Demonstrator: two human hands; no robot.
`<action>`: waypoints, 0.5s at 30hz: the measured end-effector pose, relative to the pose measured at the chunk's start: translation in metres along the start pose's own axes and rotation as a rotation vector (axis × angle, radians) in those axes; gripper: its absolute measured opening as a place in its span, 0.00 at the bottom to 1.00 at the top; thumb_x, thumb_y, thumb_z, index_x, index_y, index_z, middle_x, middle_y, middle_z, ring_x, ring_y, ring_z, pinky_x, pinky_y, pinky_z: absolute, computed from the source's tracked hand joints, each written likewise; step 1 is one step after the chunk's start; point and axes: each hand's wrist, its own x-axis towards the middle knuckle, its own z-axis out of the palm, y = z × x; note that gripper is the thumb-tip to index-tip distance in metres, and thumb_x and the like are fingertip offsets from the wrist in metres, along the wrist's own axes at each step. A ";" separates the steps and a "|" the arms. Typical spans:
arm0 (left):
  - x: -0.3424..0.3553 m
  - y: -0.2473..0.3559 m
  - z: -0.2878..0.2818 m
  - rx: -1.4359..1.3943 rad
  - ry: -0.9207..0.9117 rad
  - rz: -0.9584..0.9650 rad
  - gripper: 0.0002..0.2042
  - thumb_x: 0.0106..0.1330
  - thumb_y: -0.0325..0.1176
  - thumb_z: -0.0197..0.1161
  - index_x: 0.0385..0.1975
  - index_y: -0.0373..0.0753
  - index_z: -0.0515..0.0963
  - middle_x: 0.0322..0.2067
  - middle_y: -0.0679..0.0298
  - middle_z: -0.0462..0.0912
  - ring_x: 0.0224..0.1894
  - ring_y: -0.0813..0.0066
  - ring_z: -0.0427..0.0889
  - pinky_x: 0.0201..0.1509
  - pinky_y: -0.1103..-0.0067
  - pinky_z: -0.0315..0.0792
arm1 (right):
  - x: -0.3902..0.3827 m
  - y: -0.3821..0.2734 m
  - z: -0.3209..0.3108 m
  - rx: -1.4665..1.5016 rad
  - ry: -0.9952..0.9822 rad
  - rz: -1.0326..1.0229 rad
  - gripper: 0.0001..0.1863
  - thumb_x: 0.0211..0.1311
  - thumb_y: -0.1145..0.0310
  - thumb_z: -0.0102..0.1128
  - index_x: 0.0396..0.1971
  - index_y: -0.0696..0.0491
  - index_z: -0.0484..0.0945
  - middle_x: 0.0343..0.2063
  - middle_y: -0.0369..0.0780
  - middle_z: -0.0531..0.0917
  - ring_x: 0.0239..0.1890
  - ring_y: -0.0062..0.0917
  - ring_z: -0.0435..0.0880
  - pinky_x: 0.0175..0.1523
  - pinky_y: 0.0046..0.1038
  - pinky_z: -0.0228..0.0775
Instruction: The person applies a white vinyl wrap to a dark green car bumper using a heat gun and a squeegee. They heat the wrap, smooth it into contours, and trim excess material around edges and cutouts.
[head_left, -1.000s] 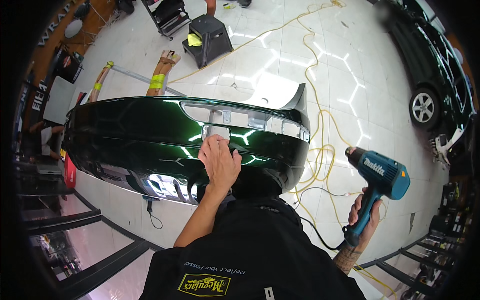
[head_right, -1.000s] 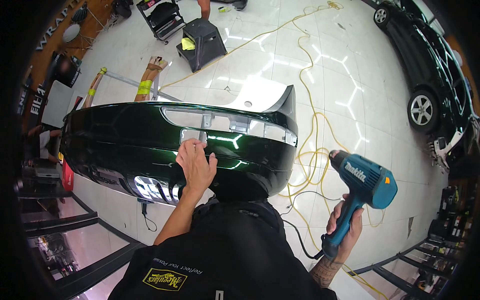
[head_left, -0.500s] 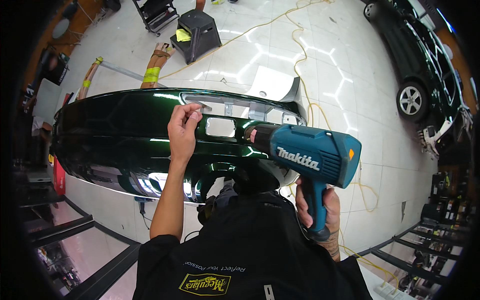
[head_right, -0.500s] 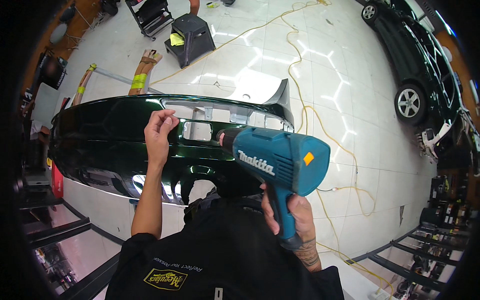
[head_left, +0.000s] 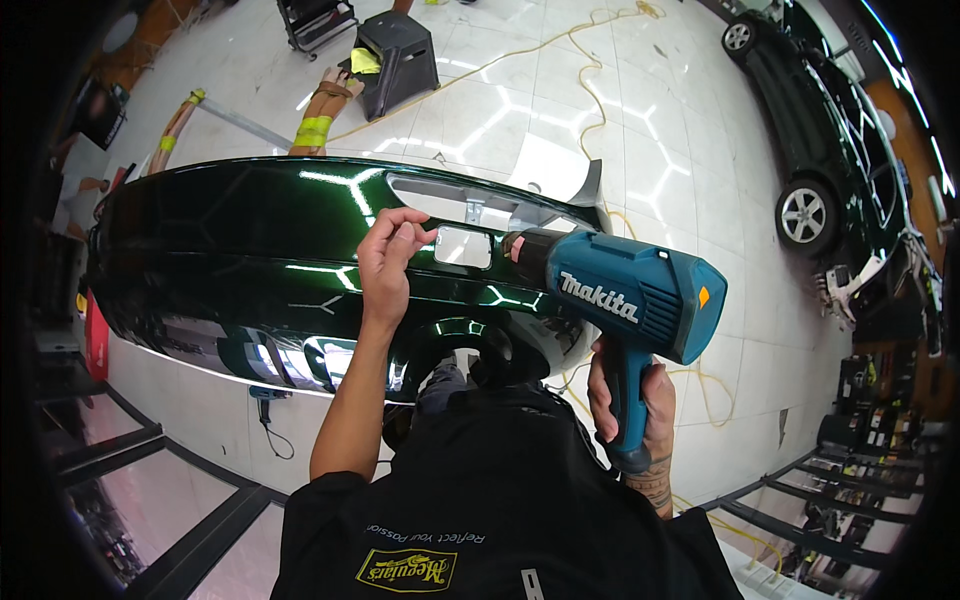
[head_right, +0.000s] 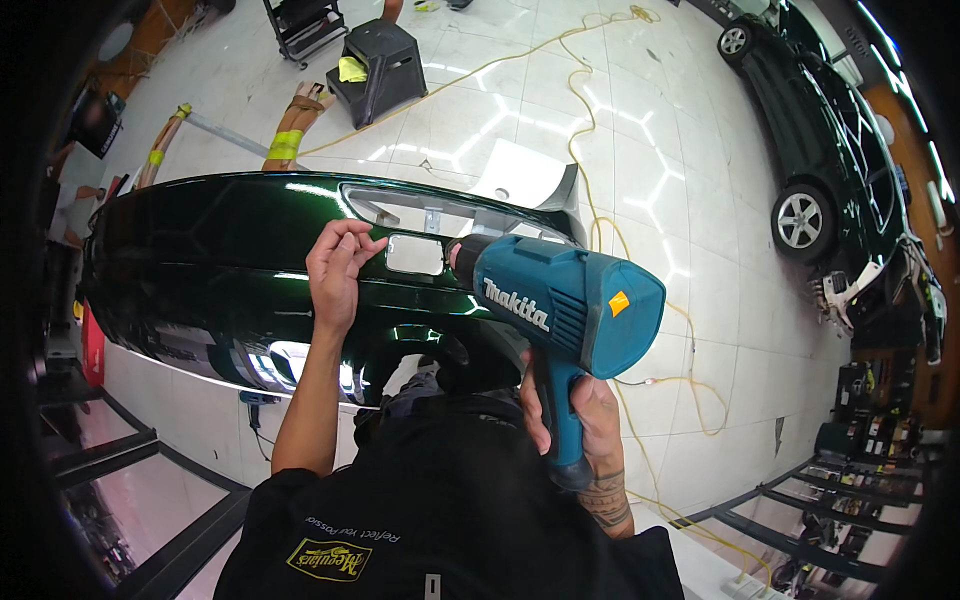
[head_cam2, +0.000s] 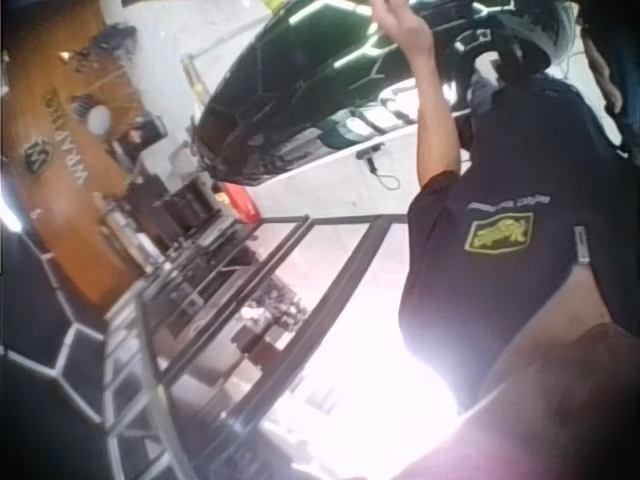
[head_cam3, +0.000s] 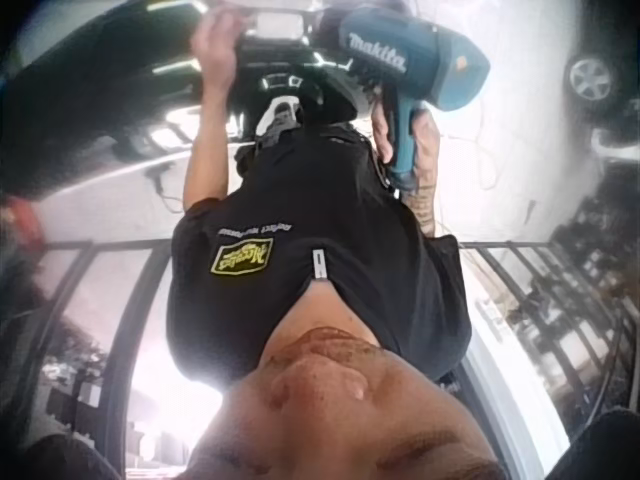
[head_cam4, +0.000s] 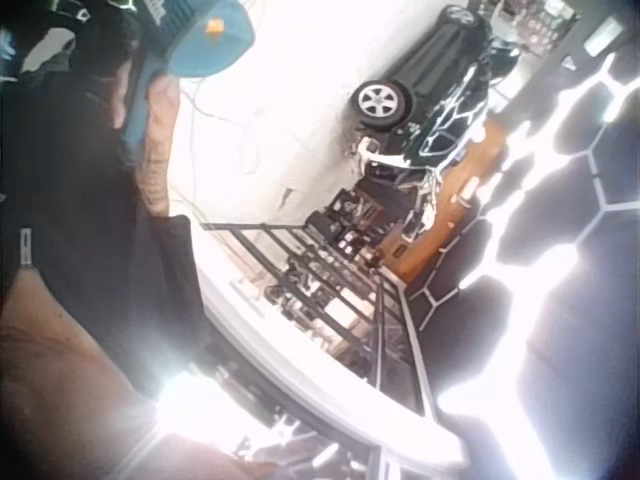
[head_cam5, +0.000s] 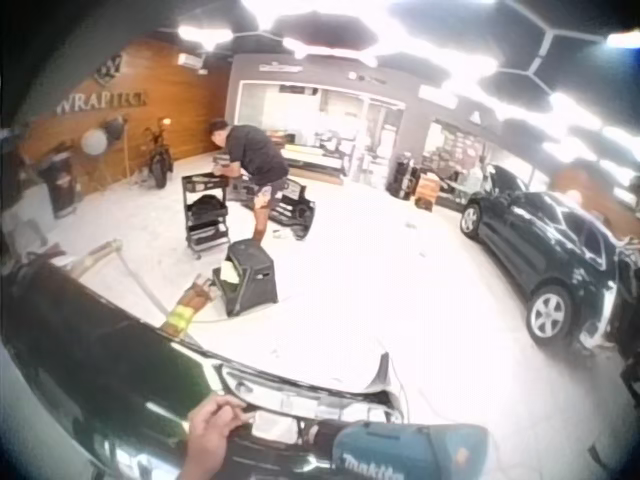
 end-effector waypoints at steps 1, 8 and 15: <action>0.000 0.000 0.000 -0.005 -0.007 -0.001 0.11 0.73 0.29 0.47 0.45 0.29 0.74 0.31 0.66 0.71 0.38 0.81 0.76 0.59 0.66 0.75 | 0.000 0.000 0.000 -0.005 -0.002 -0.001 0.41 0.67 0.41 0.50 0.56 0.69 0.58 0.24 0.45 0.72 0.10 0.24 0.74 0.15 0.19 0.69; 0.001 -0.001 0.000 -0.007 -0.002 0.009 0.11 0.73 0.30 0.47 0.44 0.29 0.74 0.31 0.65 0.73 0.37 0.81 0.76 0.57 0.68 0.77 | 0.001 0.004 0.003 0.004 0.019 -0.005 0.40 0.68 0.42 0.49 0.56 0.69 0.59 0.24 0.45 0.72 0.11 0.24 0.74 0.16 0.19 0.70; 0.002 -0.005 0.000 -0.011 0.027 0.034 0.11 0.72 0.31 0.49 0.41 0.29 0.76 0.34 0.65 0.73 0.36 0.82 0.77 0.53 0.72 0.79 | 0.002 0.004 0.004 0.029 0.029 -0.012 0.39 0.68 0.43 0.50 0.56 0.69 0.59 0.24 0.46 0.73 0.10 0.24 0.74 0.16 0.19 0.70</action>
